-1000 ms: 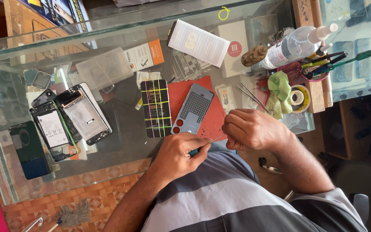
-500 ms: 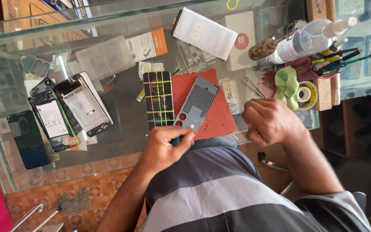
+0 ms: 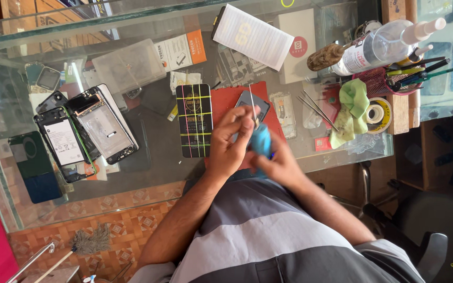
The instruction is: The person uses a blue electric screwdriver to remove screws from a black smartphone back cover. They work on a glass table cluttered with other disassembled phones and tools. The person removes the screws and sets the screwdriver down.
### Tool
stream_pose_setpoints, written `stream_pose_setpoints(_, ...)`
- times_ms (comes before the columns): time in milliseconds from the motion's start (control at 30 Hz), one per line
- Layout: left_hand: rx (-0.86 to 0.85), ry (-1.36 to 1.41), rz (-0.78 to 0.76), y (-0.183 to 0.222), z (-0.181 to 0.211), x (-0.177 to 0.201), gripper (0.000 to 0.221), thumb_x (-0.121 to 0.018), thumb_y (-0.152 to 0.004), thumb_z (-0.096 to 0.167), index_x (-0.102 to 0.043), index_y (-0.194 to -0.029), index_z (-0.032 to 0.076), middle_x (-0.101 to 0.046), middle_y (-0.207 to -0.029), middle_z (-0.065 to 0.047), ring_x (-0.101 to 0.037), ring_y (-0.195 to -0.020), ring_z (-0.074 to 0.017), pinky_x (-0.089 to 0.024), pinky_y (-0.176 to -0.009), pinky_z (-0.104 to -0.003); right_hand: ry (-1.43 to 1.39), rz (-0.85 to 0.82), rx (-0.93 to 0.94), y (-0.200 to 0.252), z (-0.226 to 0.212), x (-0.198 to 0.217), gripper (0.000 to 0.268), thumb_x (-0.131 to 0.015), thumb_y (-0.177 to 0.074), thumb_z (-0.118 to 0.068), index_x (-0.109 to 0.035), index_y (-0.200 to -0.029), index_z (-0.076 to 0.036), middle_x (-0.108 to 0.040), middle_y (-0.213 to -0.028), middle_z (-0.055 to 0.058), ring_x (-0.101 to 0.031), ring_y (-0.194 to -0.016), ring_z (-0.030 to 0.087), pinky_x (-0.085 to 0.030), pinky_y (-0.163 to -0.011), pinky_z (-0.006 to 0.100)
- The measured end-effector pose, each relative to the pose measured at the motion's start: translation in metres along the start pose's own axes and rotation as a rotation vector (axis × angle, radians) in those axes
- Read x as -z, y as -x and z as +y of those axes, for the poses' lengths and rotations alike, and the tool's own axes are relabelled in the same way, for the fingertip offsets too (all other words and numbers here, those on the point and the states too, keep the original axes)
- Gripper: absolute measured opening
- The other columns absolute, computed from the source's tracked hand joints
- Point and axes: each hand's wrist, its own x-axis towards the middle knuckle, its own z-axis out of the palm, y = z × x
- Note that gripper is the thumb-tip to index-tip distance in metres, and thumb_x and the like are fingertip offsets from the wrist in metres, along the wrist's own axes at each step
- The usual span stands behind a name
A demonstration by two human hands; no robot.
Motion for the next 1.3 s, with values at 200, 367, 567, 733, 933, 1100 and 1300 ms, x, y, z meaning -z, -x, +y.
stream_pose_setpoints(200, -0.161, -1.172, -0.029, -0.020, -0.006, 0.004, 0.085, -0.082, -0.078, 0.039, -0.051, -0.138, -0.012, -0.061, -0.108, -0.016, -0.058, -0.097, -0.0301, -0.049, -0.086, -0.042, -0.122, 0.184, 0.063, -0.011, 0.003, 0.053, 0.028, -0.066, -0.096, -0.001, -0.053, -0.118, 0.008, -0.069, -0.090, 0.021, -0.074, -0.078, 0.028, -0.060, -0.069, 0.041)
stream_pose_setpoints(367, -0.040, -1.051, -0.137, -0.015, -0.020, -0.007, 0.081, -0.087, -0.074, 0.031, -0.050, -0.134, -0.009, -0.058, -0.106, -0.019, -0.063, -0.095, -0.0357, -0.052, -0.077, -0.045, -0.244, 0.032, 0.147, -0.037, -0.005, 0.055, 0.021, -0.061, -0.093, 0.003, -0.055, -0.113, 0.004, -0.067, -0.132, 0.025, -0.073, -0.113, 0.028, -0.061, -0.097, 0.042)
stream_pose_setpoints(567, -0.089, -0.600, -0.102, -0.007, -0.024, 0.006, 0.050, -0.081, -0.086, 0.013, -0.051, -0.124, 0.001, -0.065, -0.110, -0.023, -0.068, -0.096, -0.0449, -0.055, -0.076, -0.049, -0.126, 0.435, 0.434, -0.035, 0.004, 0.034, 0.023, -0.060, -0.098, 0.003, -0.054, -0.120, 0.002, -0.055, -0.149, 0.022, -0.056, -0.138, 0.031, -0.049, -0.115, 0.045)
stream_pose_setpoints(733, 0.082, -0.389, -0.092, -0.001, -0.020, 0.019, 0.037, -0.071, -0.096, 0.011, -0.050, -0.125, -0.001, -0.071, -0.103, -0.020, -0.072, -0.100, -0.0376, -0.056, -0.080, -0.041, -0.102, 0.195, 0.408, -0.009, 0.001, 0.044, 0.022, -0.066, -0.096, 0.001, -0.055, -0.116, 0.003, -0.060, -0.146, 0.023, -0.058, -0.140, 0.033, -0.051, -0.116, 0.045)
stream_pose_setpoints(933, 0.125, 0.273, -0.084, -0.007, 0.002, 0.025, 0.022, -0.062, -0.111, 0.010, -0.055, -0.128, -0.002, -0.068, -0.109, -0.006, -0.058, -0.092, -0.0076, -0.048, -0.081, -0.025, 0.389, 0.406, 0.287, -0.001, -0.022, 0.032, 0.039, -0.072, -0.090, -0.003, -0.060, -0.126, 0.005, -0.072, -0.101, 0.013, -0.066, -0.083, 0.021, -0.054, -0.077, 0.038)
stream_pose_setpoints(1100, 0.146, 0.445, -0.076, -0.012, 0.041, 0.036, 0.055, -0.058, -0.106, 0.009, -0.031, -0.153, 0.005, -0.066, -0.115, -0.009, -0.069, -0.095, -0.0137, -0.059, -0.085, -0.028, 0.484, 0.050, 0.317, 0.021, -0.046, 0.040, 0.049, -0.064, -0.091, -0.015, -0.057, -0.136, 0.003, -0.067, -0.083, 0.008, -0.060, -0.068, 0.016, -0.051, -0.068, 0.034)
stream_pose_setpoints(1300, -0.025, 0.331, -0.216, -0.014, 0.065, 0.049, 0.099, -0.069, -0.093, -0.004, -0.002, -0.164, 0.012, -0.045, -0.151, -0.015, -0.054, -0.132, -0.0241, -0.048, -0.112, -0.035, 0.695, 0.007, 0.460, 0.033, -0.041, 0.041, 0.044, -0.067, -0.095, -0.022, -0.053, -0.128, 0.004, -0.067, -0.096, 0.013, -0.066, -0.080, 0.018, -0.051, -0.073, 0.032)
